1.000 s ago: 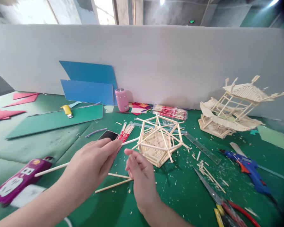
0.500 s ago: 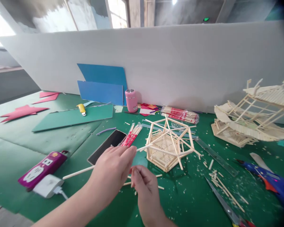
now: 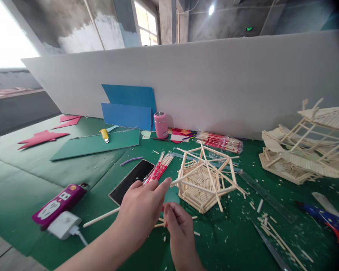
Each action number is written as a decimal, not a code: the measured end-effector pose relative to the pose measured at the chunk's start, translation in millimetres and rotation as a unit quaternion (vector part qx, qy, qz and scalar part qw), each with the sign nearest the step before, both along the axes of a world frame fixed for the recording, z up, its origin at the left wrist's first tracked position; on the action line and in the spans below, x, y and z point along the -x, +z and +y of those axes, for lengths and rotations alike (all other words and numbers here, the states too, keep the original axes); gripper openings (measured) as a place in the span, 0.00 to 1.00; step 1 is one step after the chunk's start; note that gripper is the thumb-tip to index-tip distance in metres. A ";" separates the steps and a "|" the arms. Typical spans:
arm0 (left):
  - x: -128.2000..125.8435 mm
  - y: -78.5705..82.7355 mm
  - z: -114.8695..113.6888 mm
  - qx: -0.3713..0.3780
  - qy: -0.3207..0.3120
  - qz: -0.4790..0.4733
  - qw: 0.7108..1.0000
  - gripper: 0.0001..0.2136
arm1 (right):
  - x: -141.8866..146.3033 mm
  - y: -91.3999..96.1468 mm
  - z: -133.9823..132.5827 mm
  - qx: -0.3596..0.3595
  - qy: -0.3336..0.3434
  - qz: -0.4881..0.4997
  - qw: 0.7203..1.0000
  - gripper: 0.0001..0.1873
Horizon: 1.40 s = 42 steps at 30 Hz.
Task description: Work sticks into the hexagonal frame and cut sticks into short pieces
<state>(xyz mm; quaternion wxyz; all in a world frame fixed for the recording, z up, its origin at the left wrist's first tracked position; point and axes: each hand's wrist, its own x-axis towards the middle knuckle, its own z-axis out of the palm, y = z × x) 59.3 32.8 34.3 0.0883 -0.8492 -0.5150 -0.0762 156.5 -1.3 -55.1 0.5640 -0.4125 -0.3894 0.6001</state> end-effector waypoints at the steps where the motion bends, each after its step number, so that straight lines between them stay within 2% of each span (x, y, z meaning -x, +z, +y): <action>1: -0.1 0.0 -0.3 0.000 0.000 0.001 1.000 0.16 | -0.6 -0.1 0.7 0.003 -0.003 0.004 1.000 0.17; 12: -3.0 0.9 1.4 0.033 0.010 0.001 0.999 0.15 | -11.8 9.6 13.8 0.052 -0.109 0.068 0.990 0.16; 24: -1.9 0.2 1.7 0.022 -0.008 -0.037 0.999 0.13 | -13.5 21.8 27.2 0.059 -0.137 0.117 0.982 0.21; 28: -2.8 -0.4 1.1 0.023 -0.003 -0.047 0.999 0.14 | -12.9 24.1 34.2 0.046 -0.139 0.110 0.983 0.20; 34: -5.6 7.6 1.4 0.079 0.017 -0.028 0.996 0.14 | -13.4 22.2 41.8 0.033 -0.144 0.086 0.985 0.17; 42: -8.0 10.7 2.2 0.088 0.026 0.003 0.996 0.14 | -11.1 24.2 40.7 0.028 -0.139 0.102 0.985 0.15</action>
